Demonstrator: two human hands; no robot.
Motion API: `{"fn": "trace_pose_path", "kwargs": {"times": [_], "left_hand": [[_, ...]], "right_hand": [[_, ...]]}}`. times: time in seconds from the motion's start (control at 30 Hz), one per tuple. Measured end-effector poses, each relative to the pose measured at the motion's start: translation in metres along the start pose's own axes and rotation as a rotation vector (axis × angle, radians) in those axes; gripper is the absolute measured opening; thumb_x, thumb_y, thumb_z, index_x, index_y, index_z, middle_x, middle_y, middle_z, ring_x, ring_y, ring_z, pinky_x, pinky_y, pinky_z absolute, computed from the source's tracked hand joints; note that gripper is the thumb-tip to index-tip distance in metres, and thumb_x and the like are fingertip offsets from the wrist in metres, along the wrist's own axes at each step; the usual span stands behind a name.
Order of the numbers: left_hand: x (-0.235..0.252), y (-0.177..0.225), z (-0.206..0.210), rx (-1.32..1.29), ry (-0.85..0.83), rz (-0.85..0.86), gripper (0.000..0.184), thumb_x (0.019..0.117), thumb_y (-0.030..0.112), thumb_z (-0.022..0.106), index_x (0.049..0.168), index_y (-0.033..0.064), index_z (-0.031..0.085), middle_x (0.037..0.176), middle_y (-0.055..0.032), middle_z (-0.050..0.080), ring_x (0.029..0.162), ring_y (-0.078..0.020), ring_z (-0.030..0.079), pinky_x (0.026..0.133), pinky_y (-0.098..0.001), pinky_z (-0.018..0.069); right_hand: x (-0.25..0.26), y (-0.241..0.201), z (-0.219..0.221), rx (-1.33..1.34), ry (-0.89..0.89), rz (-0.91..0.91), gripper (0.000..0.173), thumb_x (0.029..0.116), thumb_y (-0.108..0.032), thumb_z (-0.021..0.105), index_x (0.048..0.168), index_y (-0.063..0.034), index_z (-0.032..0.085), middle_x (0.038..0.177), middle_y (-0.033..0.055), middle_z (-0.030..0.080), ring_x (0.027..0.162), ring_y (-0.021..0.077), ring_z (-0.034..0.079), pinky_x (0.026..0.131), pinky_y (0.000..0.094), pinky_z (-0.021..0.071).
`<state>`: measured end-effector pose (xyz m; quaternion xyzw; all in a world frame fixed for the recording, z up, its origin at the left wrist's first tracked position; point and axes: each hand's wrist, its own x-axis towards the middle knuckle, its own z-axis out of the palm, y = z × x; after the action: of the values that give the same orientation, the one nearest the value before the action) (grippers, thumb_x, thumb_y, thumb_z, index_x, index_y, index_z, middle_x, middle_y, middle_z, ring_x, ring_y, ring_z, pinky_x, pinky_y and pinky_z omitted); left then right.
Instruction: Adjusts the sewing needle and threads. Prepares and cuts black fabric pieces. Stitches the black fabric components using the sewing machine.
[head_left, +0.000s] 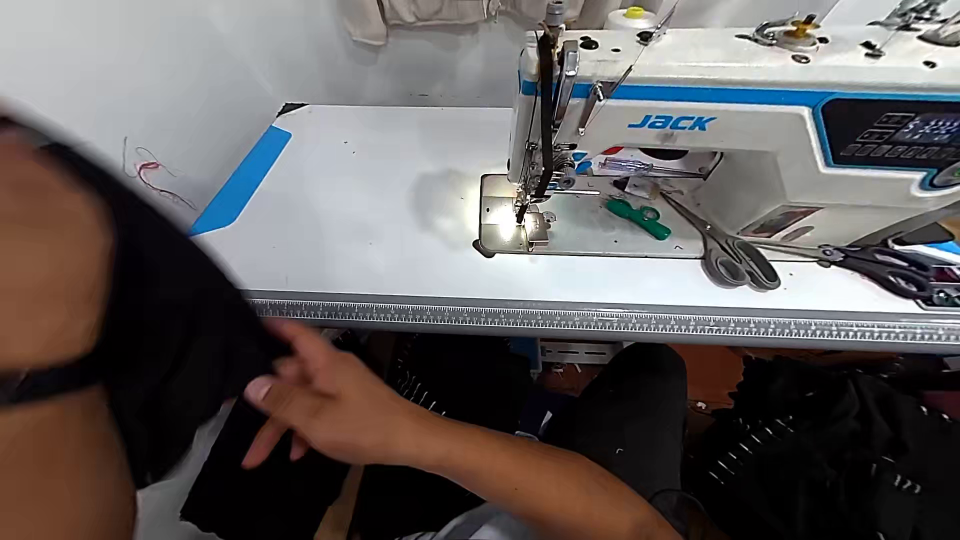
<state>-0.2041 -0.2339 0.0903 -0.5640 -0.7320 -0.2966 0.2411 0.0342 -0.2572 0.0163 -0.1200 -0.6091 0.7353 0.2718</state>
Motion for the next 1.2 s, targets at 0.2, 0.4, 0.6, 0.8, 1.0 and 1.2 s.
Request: {"fn": "trace_pose_path", "kwargs": {"times": [0.2, 0.4, 0.6, 0.8, 1.0, 1.2], "left_hand": [[0.049, 0.117, 0.165, -0.223, -0.555, 0.412, 0.018, 0.1007, 0.002, 0.05, 0.109, -0.0091, 0.062, 0.109, -0.0314, 0.063, 0.108, -0.0498, 0.063, 0.09, -0.0673, 0.0504], [0.044, 0.148, 0.249, -0.619, -0.707, 0.528, 0.011, 0.1, 0.002, 0.056, 0.106, -0.0032, 0.064, 0.114, -0.0205, 0.064, 0.113, -0.034, 0.063, 0.101, -0.0508, 0.0511], [0.073, 0.131, 0.223, -0.658, -0.653, 0.774, 0.021, 0.1027, 0.013, 0.049, 0.109, 0.0072, 0.068, 0.111, -0.0089, 0.068, 0.114, -0.0264, 0.062, 0.101, -0.05, 0.0495], [0.063, 0.103, 0.242, -0.553, -0.71, 1.136, 0.037, 0.105, 0.021, 0.034, 0.116, 0.0018, 0.065, 0.141, -0.0094, 0.062, 0.137, -0.0244, 0.054, 0.118, -0.0436, 0.0393], [0.034, 0.113, 0.257, -0.677, -0.531, 1.136, 0.044, 0.1017, 0.016, 0.04, 0.137, 0.0068, 0.064, 0.139, -0.0093, 0.064, 0.134, -0.0255, 0.056, 0.115, -0.0444, 0.0413], [-0.011, 0.167, 0.228, -0.687, -0.556, 1.1, 0.045, 0.1005, 0.021, 0.043, 0.138, 0.0073, 0.063, 0.141, -0.0086, 0.063, 0.131, -0.0276, 0.057, 0.111, -0.0437, 0.0427]], "right_hand": [[-0.031, 0.039, -0.053, -0.028, 0.323, 0.074, 0.054, 0.1079, -0.015, 0.047, 0.157, -0.0019, 0.03, 0.129, 0.0129, 0.067, 0.071, 0.0116, 0.07, 0.062, 0.028, 0.0599], [-0.072, 0.032, -0.114, -0.769, 0.448, 0.002, 0.033, 0.1045, -0.013, 0.051, 0.133, -0.0033, 0.063, 0.127, 0.0054, 0.071, 0.088, 0.0096, 0.071, 0.077, 0.0293, 0.0611], [-0.042, 0.04, -0.177, -1.567, 0.508, -0.032, 0.043, 0.106, -0.045, 0.046, 0.131, -0.02, 0.07, 0.151, -0.0056, 0.056, 0.128, 0.023, 0.057, 0.096, 0.0459, 0.0481], [-0.026, 0.038, -0.182, -1.602, 0.248, -0.113, 0.049, 0.108, -0.054, 0.034, 0.141, -0.0295, 0.062, 0.155, -0.0061, 0.051, 0.14, 0.0248, 0.048, 0.112, 0.0532, 0.0379], [-0.064, 0.01, -0.203, -1.531, 0.131, -0.193, 0.033, 0.1072, -0.036, 0.047, 0.121, -0.0204, 0.072, 0.131, -0.0053, 0.067, 0.118, 0.0166, 0.062, 0.096, 0.0389, 0.0502], [-0.074, -0.033, -0.302, -1.512, 0.481, -0.084, 0.031, 0.0966, -0.032, 0.066, 0.102, -0.0023, 0.073, 0.063, 0.0049, 0.062, 0.052, 0.021, 0.059, 0.048, 0.0429, 0.0486]]}}
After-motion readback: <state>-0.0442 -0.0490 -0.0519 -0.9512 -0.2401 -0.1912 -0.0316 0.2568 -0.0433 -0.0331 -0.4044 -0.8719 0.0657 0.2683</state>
